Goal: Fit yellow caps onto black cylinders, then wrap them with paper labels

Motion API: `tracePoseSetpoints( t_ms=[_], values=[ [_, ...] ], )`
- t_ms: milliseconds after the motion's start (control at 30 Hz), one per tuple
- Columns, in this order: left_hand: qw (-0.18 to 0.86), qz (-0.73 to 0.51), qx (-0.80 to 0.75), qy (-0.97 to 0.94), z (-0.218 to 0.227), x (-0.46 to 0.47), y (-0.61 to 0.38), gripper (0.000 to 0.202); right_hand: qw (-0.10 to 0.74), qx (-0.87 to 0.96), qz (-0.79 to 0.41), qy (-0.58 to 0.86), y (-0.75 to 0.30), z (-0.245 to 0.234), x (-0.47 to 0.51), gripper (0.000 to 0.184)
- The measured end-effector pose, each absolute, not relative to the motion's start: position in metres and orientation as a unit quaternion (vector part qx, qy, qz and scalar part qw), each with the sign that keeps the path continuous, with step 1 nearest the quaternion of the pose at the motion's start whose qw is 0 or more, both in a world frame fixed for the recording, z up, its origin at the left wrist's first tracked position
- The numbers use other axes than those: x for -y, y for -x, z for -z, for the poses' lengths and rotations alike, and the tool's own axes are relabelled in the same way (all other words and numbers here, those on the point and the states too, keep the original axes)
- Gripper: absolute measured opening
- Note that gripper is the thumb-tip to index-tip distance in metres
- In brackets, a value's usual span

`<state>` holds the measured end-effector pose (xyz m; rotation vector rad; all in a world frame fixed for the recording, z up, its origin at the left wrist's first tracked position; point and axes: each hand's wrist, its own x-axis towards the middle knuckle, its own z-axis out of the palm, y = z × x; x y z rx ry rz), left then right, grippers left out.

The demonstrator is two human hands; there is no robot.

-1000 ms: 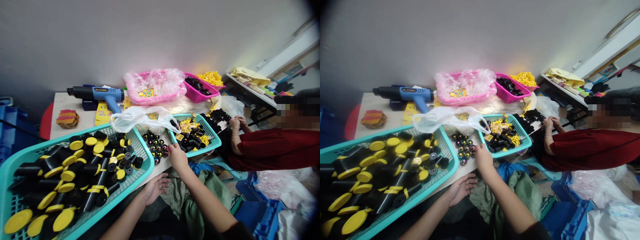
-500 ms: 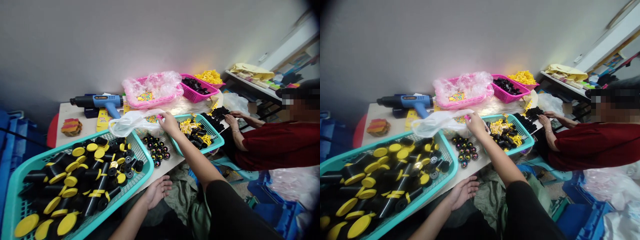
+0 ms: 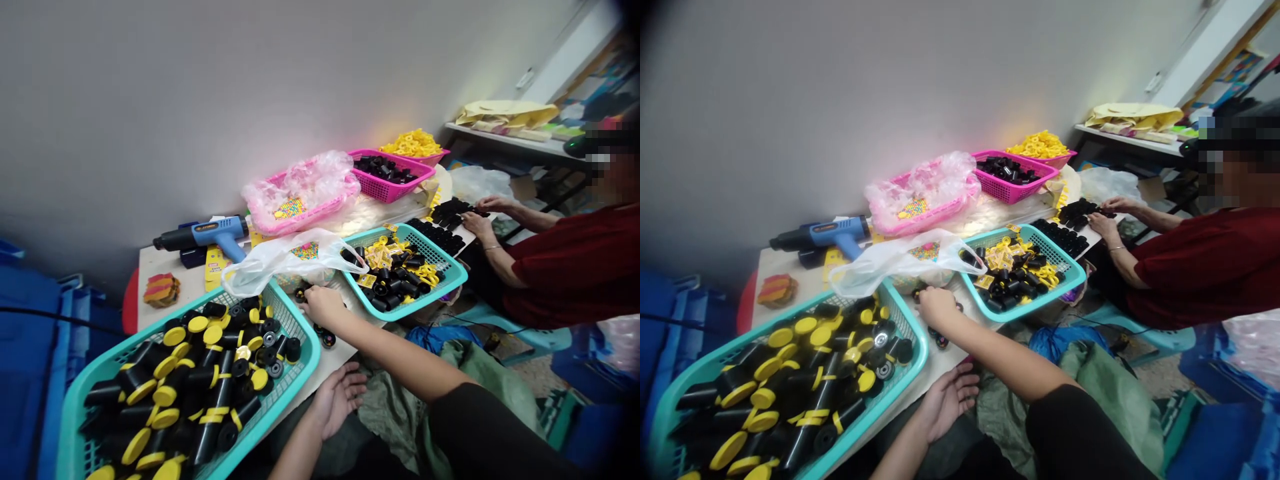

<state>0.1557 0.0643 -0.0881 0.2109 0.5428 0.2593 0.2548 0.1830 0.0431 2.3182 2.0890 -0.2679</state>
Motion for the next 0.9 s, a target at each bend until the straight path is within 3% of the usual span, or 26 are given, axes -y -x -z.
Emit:
tracePoseSetpoints(
  t_ms=[233,433,567,700,767,900],
  values=[
    [0.949,-0.128,-0.269,-0.106,0.086,-0.065,-0.156,0.033,-0.002,-0.661,0.106,-0.743,-0.255,-0.043,-0.185,0.026],
    [0.948,-0.127,-0.261,-0.127,0.083,-0.064,-0.152,0.031,-0.061,-0.676,0.120,-0.724,-0.254,-0.055,-0.179,0.027],
    [0.959,-0.083,-0.182,-0.199,0.051,-0.058,-0.133,0.033,-0.158,-0.698,0.150,-0.682,-0.268,-0.087,-0.137,0.022],
    [0.941,-0.176,-0.182,-0.223,0.005,-0.055,-0.115,0.053,-0.284,-0.678,0.331,-0.591,-0.285,-0.103,-0.071,0.007],
    [0.916,-0.177,-0.226,-0.279,-0.009,-0.057,-0.114,0.059,-0.290,-0.662,0.384,-0.574,-0.289,-0.101,-0.044,0.001],
    [0.831,-0.110,-0.320,-0.442,-0.023,-0.062,-0.121,0.054,-0.264,-0.668,0.324,-0.617,-0.299,-0.087,-0.018,0.006]
  ],
)
